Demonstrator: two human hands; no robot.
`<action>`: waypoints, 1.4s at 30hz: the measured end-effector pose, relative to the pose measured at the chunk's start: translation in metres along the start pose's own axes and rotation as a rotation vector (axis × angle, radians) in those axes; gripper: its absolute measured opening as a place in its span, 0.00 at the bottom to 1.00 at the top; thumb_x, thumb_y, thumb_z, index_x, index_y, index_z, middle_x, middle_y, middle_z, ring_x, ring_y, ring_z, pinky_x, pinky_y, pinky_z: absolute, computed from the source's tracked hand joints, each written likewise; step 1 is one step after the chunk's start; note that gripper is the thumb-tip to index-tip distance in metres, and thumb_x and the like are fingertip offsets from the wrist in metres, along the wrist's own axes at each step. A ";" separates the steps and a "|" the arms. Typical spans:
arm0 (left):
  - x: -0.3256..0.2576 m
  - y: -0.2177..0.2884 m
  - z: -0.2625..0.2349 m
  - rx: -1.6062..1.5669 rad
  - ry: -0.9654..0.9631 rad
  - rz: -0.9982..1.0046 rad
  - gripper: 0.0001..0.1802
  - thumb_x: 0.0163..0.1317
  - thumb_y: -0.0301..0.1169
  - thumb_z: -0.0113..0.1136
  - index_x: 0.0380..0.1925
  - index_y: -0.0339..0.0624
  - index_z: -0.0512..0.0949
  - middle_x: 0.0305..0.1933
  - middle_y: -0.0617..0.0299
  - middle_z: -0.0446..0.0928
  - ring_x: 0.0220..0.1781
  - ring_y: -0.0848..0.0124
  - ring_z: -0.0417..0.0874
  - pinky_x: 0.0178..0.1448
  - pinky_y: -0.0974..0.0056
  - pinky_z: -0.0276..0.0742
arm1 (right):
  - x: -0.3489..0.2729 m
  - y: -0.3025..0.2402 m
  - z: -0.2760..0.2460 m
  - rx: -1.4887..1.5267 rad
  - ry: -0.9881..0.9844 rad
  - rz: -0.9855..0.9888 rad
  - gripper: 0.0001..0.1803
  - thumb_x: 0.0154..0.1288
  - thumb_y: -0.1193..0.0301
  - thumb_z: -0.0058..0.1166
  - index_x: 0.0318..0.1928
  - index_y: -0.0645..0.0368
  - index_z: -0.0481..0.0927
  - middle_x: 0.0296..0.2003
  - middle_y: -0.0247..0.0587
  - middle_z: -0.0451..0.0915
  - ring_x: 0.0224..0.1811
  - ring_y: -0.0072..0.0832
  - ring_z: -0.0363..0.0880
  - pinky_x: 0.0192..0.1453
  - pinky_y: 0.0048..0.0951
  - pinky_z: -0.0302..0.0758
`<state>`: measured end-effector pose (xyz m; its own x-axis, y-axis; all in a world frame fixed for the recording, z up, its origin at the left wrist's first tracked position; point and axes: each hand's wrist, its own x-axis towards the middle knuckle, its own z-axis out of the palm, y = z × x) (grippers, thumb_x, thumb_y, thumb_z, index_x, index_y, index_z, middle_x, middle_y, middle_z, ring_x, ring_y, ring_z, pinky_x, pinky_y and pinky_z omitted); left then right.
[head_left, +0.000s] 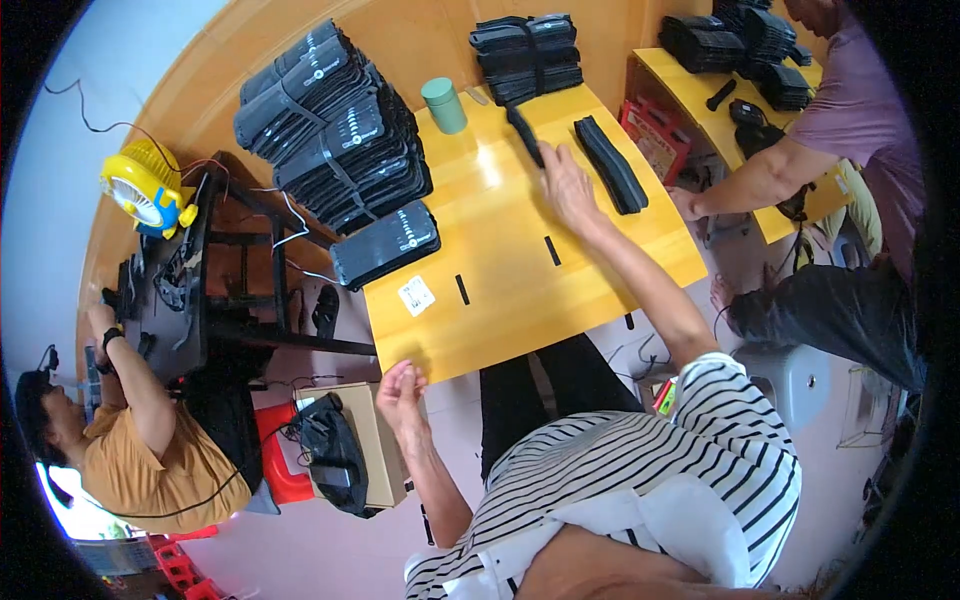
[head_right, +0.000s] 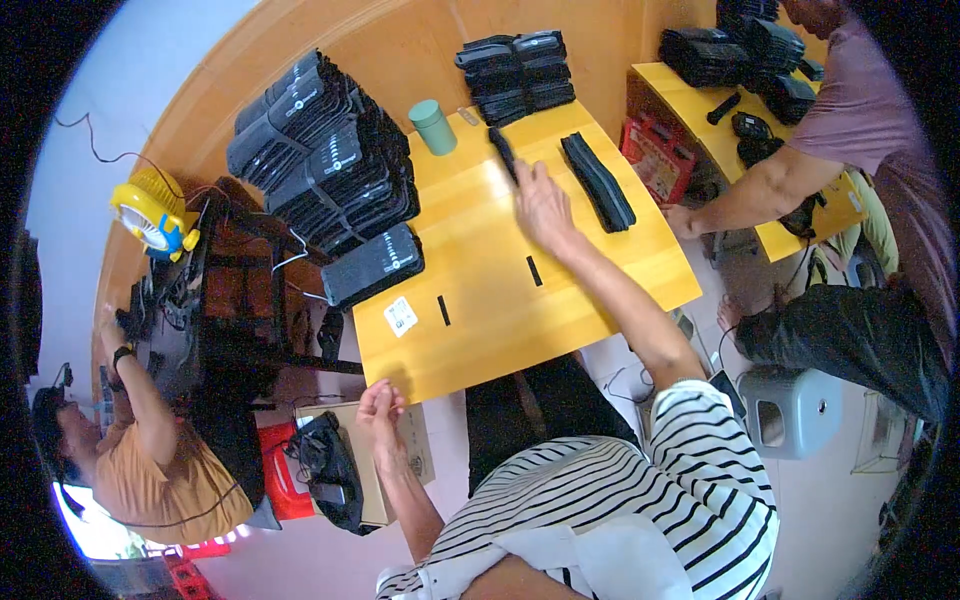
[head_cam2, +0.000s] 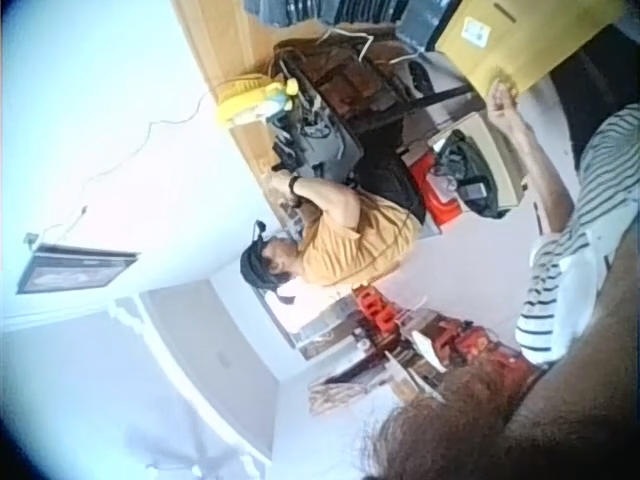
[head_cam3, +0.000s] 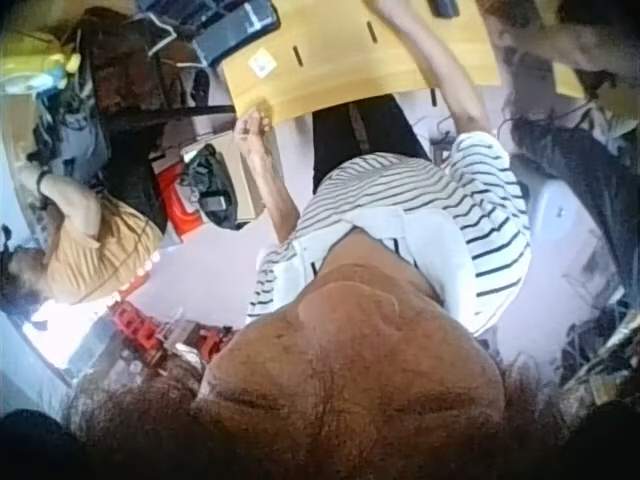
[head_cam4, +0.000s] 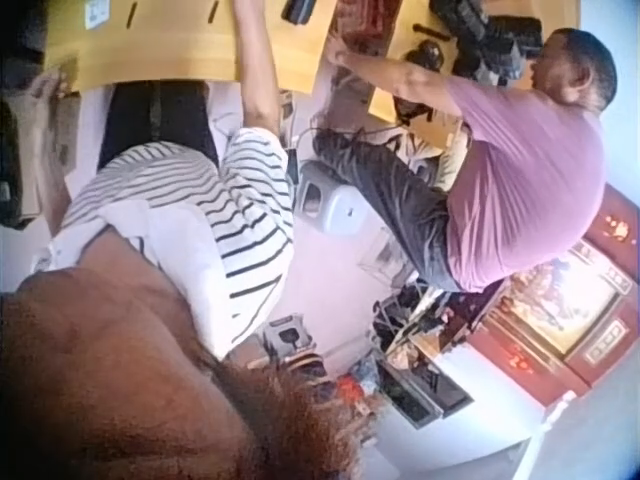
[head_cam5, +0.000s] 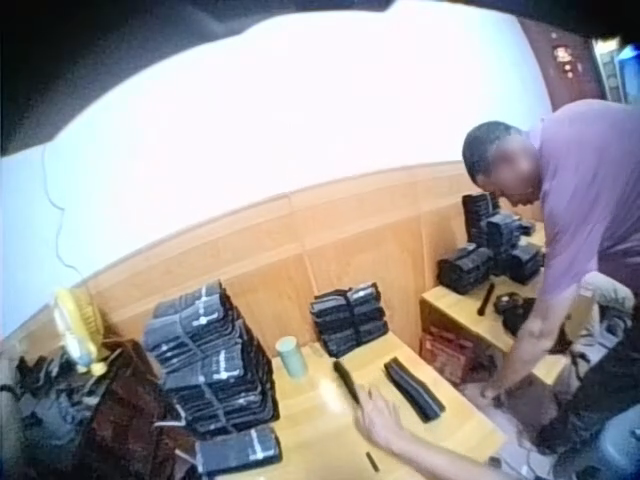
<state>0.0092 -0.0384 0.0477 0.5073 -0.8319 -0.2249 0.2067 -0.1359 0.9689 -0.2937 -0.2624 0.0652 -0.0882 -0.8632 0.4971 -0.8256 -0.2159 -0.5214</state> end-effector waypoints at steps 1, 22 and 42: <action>-0.008 0.006 0.014 0.039 -0.082 -0.033 0.09 0.58 0.30 0.59 0.37 0.38 0.77 0.27 0.65 0.77 0.24 0.78 0.76 0.28 0.77 0.70 | -0.017 -0.019 -0.013 0.102 0.011 -0.057 0.22 0.53 0.77 0.44 0.51 0.57 0.64 0.36 0.53 0.68 0.35 0.53 0.72 0.38 0.49 0.71; -0.054 0.031 0.048 -0.537 -0.429 -0.222 0.17 0.68 0.38 0.40 0.51 0.40 0.63 0.43 0.52 0.74 0.44 0.59 0.79 0.46 0.56 0.78 | -0.081 0.044 -0.017 -0.394 -0.043 -0.115 0.10 0.54 0.71 0.53 0.37 0.59 0.73 0.34 0.48 0.71 0.36 0.42 0.71 0.40 0.39 0.70; -0.044 0.061 0.051 -0.558 -0.369 0.049 0.24 0.64 0.31 0.50 0.57 0.45 0.56 0.46 0.48 0.73 0.48 0.57 0.78 0.46 0.58 0.81 | -0.148 -0.139 -0.099 1.013 -0.685 -0.089 0.21 0.65 0.77 0.39 0.58 0.54 0.68 0.20 0.32 0.67 0.21 0.18 0.65 0.28 0.18 0.65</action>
<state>-0.0432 -0.0381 0.1220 0.2281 -0.9730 -0.0359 0.6424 0.1227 0.7565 -0.2211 -0.0596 0.1329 0.5104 -0.8226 0.2506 0.0201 -0.2800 -0.9598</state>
